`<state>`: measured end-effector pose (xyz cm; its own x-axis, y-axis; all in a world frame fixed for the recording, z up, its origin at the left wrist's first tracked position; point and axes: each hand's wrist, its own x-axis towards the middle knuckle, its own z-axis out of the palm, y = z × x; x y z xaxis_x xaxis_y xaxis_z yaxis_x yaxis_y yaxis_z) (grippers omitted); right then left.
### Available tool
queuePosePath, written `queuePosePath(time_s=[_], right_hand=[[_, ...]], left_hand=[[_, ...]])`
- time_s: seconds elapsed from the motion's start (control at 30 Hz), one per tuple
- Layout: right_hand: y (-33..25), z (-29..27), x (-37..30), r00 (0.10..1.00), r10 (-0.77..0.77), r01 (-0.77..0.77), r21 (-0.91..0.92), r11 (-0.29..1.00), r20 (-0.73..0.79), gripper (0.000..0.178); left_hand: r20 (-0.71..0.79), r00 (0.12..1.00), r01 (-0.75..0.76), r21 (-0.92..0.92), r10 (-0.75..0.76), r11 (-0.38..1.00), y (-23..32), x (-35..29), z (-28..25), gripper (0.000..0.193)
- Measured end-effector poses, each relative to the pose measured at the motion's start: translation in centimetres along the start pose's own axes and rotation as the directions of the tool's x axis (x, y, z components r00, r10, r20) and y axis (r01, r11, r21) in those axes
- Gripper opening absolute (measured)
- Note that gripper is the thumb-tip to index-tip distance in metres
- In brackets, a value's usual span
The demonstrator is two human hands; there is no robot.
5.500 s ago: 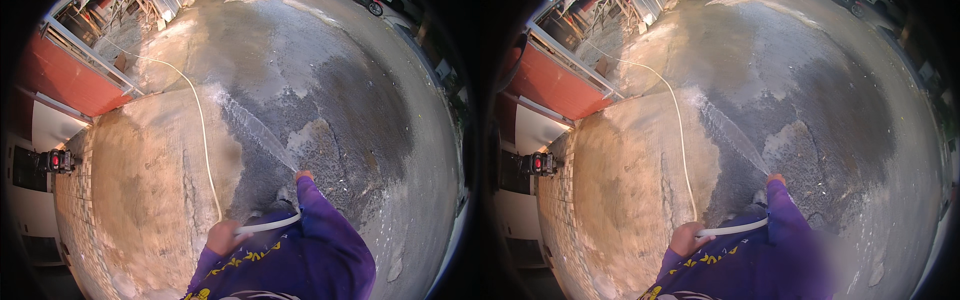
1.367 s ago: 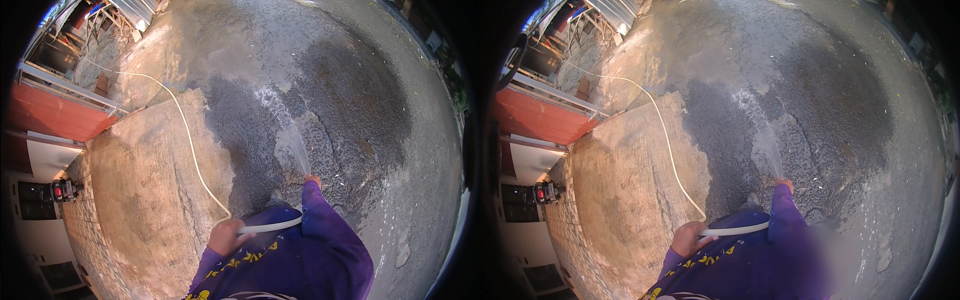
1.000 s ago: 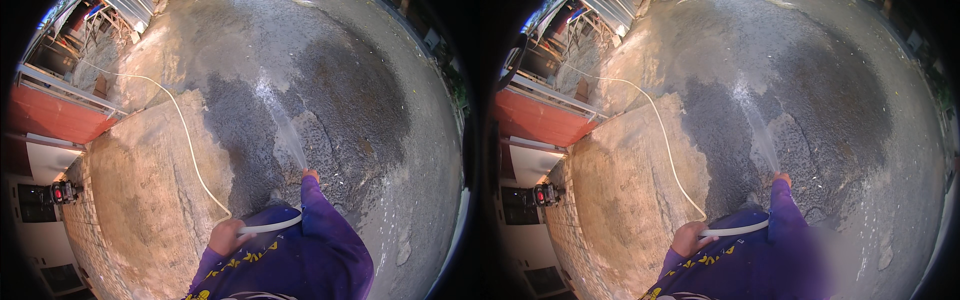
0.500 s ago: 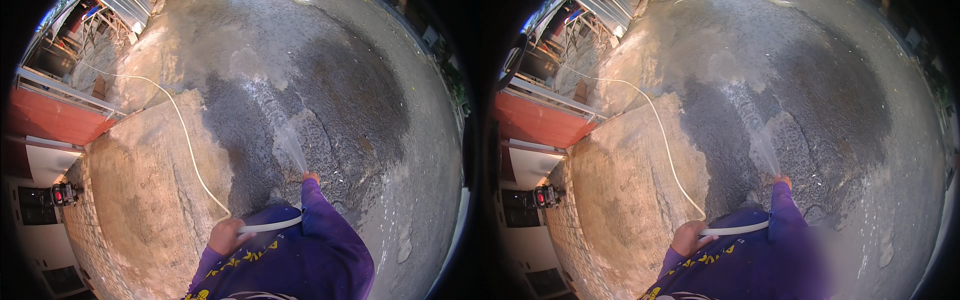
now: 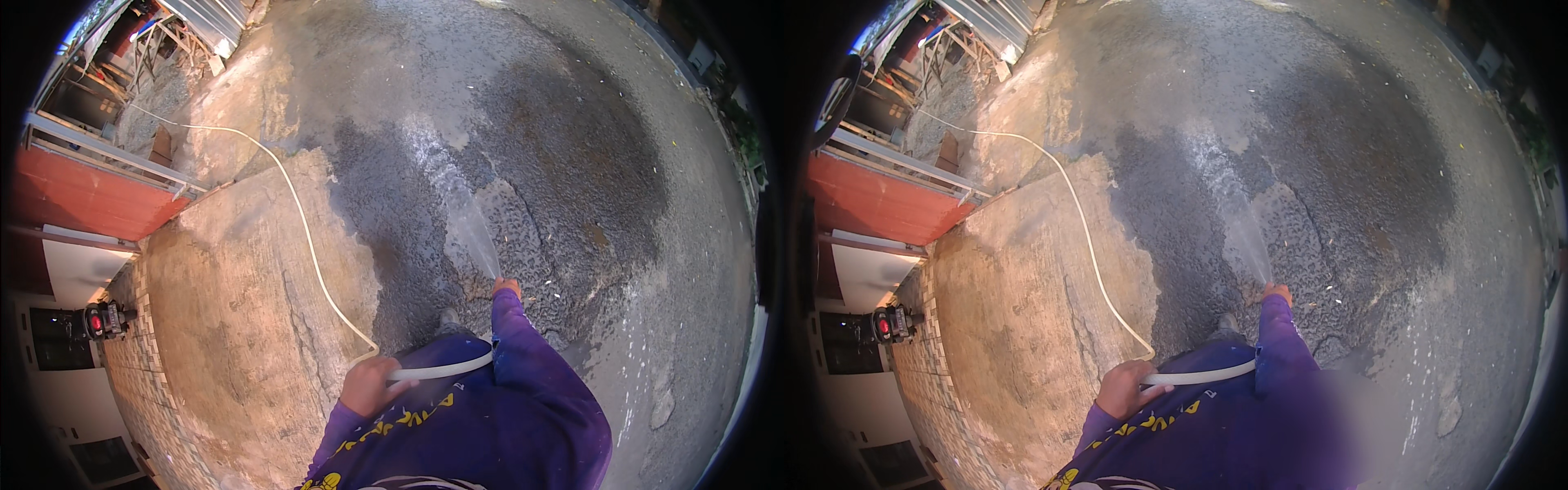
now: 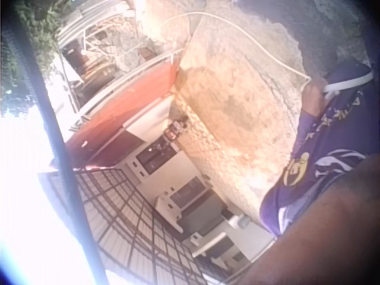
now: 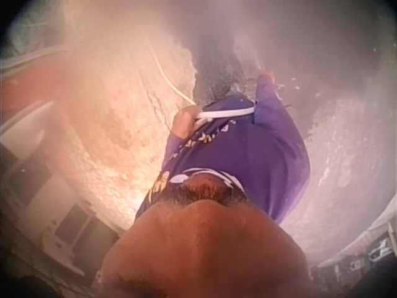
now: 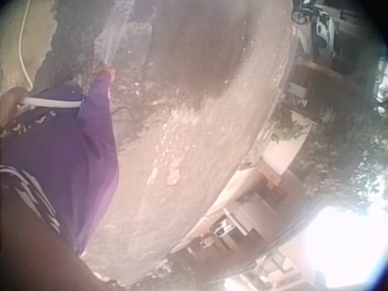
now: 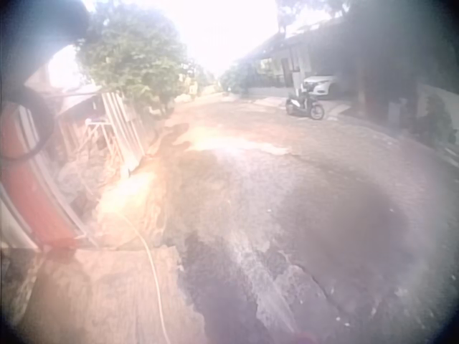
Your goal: The person uses a hose to spray water on a concrete pavement, moving the stream back and forth to wet and rinse the surface. The person walks forward and backward while maintaining a steady spray, covering a large area of the ground.
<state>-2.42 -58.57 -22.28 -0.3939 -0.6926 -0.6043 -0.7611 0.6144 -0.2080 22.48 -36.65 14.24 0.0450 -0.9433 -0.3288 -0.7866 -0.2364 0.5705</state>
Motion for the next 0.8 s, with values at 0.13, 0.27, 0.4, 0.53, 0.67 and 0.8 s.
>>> queuePosePath(time_s=[0.13,0.27,0.4,0.53,0.67,0.8], right_hand=[[-0.5,0.1,0.4,0.999,-0.053,0.053,-0.019,0.998,0.001,0.049],[-1.7,-0.9,0.3,0.997,0.053,-0.054,0.014,0.998,0.054,0.048],[-0.9,-0.3,1.5,0.99,0.13,-0.128,0.042,0.991,-0.054,0.049],[0.7,0.0,2.6,0.983,0.161,-0.152,0.103,0.983,-0.084,0.05],[0.8,-1.3,1.5,0.979,0.185,-0.173,0.136,0.975,-0.085,0.049],[2.2,-1.0,2.1,0.979,0.162,-0.146,0.131,0.981,-0.122,0.048]], left_hand=[[0.015,1.0,0.015,0.011,-0.015,1.0,0.0,0.1,0.0,0.039],[-0.019,1.0,0.001,0.014,-0.001,1.0,-0.3,0.1,0.2,0.039],[-0.019,1.0,-0.009,0.004,0.01,1.0,-0.2,0.5,0.0,0.039],[-0.031,0.999,-0.032,0.01,0.032,0.999,-0.2,0.9,0.1,0.038],[-0.015,0.999,-0.032,0.007,0.032,0.999,-0.3,1.3,0.2,0.038],[0.006,0.999,-0.05,0.005,0.05,0.999,-0.1,2.0,0.1,0.038]])
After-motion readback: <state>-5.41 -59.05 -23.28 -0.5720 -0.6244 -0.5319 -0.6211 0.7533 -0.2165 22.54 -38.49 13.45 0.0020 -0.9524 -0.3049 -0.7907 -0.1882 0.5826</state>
